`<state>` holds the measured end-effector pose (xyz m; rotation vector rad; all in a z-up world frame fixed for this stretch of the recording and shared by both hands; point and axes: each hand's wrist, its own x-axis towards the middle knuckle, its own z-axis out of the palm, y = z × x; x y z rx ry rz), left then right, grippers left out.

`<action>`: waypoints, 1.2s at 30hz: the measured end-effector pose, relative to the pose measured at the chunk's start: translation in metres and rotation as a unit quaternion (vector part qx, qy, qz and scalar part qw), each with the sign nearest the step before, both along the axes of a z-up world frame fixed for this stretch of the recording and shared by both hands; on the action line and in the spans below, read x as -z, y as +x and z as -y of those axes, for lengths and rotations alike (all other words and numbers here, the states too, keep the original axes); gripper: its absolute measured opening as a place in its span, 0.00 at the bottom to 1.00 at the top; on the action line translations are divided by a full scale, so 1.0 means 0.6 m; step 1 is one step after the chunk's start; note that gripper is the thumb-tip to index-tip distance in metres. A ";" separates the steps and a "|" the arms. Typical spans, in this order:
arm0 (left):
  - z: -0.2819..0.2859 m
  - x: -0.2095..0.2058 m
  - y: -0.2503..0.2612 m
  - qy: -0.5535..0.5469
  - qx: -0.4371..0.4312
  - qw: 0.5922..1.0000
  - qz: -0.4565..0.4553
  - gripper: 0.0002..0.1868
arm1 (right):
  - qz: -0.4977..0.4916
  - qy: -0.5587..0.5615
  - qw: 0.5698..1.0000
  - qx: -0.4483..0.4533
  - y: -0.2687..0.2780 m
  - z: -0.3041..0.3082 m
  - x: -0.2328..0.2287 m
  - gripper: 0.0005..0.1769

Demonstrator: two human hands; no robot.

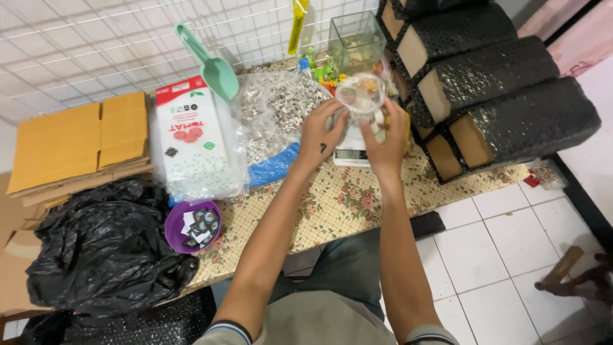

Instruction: The person uses a plastic scoop to transfer small objects from a container to a small plastic bag on a scale, then places the bag into a larger black plastic bag.

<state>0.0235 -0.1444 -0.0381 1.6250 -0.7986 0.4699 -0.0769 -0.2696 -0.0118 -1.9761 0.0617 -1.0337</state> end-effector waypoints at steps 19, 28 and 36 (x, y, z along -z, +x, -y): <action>-0.239 -0.099 -0.037 0.036 -0.265 0.929 -0.255 0.33 | 0.014 0.091 0.984 -0.154 0.196 -0.288 0.054 0.09; -0.236 -0.065 -0.028 0.022 -0.246 0.935 -0.254 0.14 | -0.011 0.057 0.994 -0.094 0.182 -0.283 0.043 0.12; -0.253 -0.023 0.010 -0.145 -0.233 0.917 -0.291 0.17 | -0.061 0.099 0.972 -0.204 0.165 -0.287 0.027 0.14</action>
